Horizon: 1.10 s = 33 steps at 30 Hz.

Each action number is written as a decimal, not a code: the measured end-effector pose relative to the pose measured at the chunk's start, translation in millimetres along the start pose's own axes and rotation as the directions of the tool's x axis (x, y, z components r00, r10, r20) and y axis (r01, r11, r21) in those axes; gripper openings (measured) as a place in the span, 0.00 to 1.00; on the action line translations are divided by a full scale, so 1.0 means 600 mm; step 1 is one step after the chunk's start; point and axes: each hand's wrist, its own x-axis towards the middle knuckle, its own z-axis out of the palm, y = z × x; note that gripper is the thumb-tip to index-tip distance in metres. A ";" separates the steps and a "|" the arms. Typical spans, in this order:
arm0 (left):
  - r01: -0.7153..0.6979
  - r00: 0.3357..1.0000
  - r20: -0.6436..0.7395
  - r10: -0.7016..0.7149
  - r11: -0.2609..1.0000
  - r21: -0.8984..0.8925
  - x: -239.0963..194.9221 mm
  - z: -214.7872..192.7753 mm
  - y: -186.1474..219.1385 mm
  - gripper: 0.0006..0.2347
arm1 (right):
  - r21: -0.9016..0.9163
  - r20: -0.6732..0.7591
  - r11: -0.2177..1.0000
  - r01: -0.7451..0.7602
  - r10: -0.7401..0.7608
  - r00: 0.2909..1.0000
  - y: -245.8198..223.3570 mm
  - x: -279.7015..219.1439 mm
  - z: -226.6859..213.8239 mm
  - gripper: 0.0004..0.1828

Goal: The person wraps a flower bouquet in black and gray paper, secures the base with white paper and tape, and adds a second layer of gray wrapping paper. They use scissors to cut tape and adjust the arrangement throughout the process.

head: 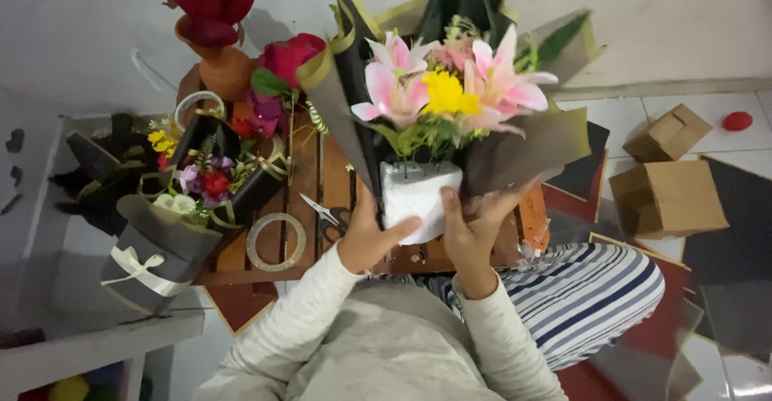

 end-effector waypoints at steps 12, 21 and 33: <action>0.095 0.992 0.096 -0.084 0.989 -0.115 0.003 -0.057 -0.052 0.51 | 0.118 -0.026 0.987 -0.107 0.111 0.993 0.008 -0.008 -0.017 0.57; 0.174 0.984 0.048 -0.171 0.983 -0.064 0.010 -0.064 -0.046 0.50 | 0.080 0.014 0.995 -0.060 0.059 0.998 -0.003 0.011 -0.015 0.53; 0.100 0.982 0.180 -0.055 0.962 -0.253 0.007 -0.040 -0.128 0.45 | 0.211 0.049 0.977 -0.006 -0.004 0.999 -0.028 0.022 0.010 0.49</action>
